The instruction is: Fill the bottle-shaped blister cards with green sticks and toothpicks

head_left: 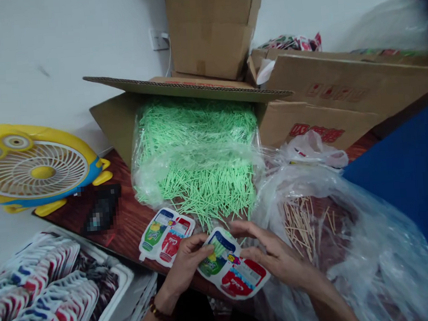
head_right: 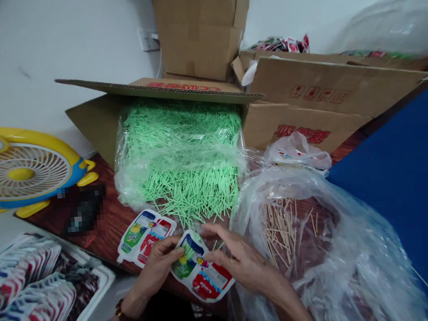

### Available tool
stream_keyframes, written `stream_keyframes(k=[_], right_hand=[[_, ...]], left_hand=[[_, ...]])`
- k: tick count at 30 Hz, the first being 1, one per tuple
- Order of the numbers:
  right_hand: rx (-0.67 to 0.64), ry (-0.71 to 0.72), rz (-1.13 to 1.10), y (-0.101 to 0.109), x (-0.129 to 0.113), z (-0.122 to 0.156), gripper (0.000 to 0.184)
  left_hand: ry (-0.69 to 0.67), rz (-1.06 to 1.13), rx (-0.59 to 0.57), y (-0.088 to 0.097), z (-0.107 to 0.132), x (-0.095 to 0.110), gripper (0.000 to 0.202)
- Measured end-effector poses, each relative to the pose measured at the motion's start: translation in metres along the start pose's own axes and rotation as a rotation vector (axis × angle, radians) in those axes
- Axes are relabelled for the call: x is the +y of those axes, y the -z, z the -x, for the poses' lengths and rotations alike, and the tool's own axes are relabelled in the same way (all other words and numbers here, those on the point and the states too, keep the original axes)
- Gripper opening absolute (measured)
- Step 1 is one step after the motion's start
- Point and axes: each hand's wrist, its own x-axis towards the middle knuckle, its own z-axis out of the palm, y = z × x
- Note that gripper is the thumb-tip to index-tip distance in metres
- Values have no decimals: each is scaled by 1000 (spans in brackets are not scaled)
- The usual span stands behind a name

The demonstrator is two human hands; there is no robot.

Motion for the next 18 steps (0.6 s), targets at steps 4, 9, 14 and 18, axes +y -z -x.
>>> stream_keyframes(k=[4, 9, 14, 18], right_hand=[[3, 9, 209, -3, -1, -5, 27], [-9, 22, 311, 6, -9, -13, 26], [66, 10, 205, 13, -12, -17, 21], [96, -7, 210, 12, -9, -22, 25]], left_hand=[[-25, 18, -16, -5, -4, 4, 13], [47, 11, -152, -14, -7, 20, 26], [-21, -86, -93, -18, -12, 30, 22], [-13, -183, -42, -19, -13, 31, 20]])
